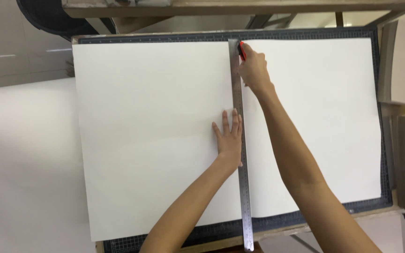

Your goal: The person applies adhesive to a cardboard template using a roller, then places a large white sheet over it and smooths it with a blue plastic scraper. They fold the white sheet, align it with a metal ruler, and cut it with a red utility knife.

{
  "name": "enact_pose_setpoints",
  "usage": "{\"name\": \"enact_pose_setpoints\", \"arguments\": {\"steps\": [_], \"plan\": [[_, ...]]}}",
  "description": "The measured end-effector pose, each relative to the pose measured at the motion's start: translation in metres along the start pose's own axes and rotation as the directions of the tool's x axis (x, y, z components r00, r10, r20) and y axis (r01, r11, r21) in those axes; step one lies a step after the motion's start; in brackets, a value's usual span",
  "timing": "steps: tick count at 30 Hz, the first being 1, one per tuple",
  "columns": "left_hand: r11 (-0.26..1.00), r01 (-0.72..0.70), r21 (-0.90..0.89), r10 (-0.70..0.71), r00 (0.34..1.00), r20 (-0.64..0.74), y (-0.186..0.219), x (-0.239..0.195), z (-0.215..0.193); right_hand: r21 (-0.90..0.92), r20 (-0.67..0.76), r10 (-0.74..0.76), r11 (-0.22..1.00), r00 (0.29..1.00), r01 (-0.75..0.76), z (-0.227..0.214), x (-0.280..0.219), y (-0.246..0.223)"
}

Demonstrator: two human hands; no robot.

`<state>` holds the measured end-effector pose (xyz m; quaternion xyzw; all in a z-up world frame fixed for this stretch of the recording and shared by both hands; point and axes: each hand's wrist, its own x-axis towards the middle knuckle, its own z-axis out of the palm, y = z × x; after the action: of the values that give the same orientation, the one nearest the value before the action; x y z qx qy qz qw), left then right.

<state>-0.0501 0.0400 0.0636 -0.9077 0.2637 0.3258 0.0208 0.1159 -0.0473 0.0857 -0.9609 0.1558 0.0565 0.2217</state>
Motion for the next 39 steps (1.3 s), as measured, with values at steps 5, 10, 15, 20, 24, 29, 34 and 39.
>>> {"name": "enact_pose_setpoints", "arguments": {"steps": [5,10,15,20,24,29,34,39], "plan": [[1.0,0.029,-0.011,-0.03,0.999,-0.016,0.004,0.004,0.004,-0.031,0.06,-0.005,1.0,0.998,0.006,-0.01,-0.042,0.01],[0.999,0.041,-0.016,-0.042,0.998,-0.036,0.006,0.01,0.013,-0.05,0.111,0.049,0.998,0.993,-0.044,-0.003,-0.11,0.032],[0.998,0.067,-0.013,-0.068,0.995,-0.069,0.009,0.02,0.025,-0.022,0.164,0.103,0.995,0.981,-0.1,0.002,-0.185,0.064],[0.997,0.071,-0.018,-0.073,0.988,-0.134,0.01,0.006,0.024,0.028,0.159,0.046,0.998,0.986,-0.051,0.007,-0.28,0.093],[0.998,0.066,-0.003,-0.066,0.99,-0.125,0.015,0.006,0.026,0.034,0.129,0.03,0.999,0.991,-0.035,0.014,-0.354,0.121],[0.969,0.138,0.205,-0.143,0.99,0.01,0.019,0.019,0.024,0.123,0.245,0.063,0.988,0.968,-0.095,0.017,-0.436,0.155],[0.972,0.138,0.192,-0.149,0.988,0.041,0.019,0.019,0.021,0.032,0.256,0.081,0.995,0.963,-0.092,0.034,-0.517,0.192],[0.973,0.139,0.185,-0.141,0.99,0.0,0.017,0.017,0.035,0.058,0.612,0.568,0.662,0.55,-0.748,-0.043,-0.481,0.166]]}}
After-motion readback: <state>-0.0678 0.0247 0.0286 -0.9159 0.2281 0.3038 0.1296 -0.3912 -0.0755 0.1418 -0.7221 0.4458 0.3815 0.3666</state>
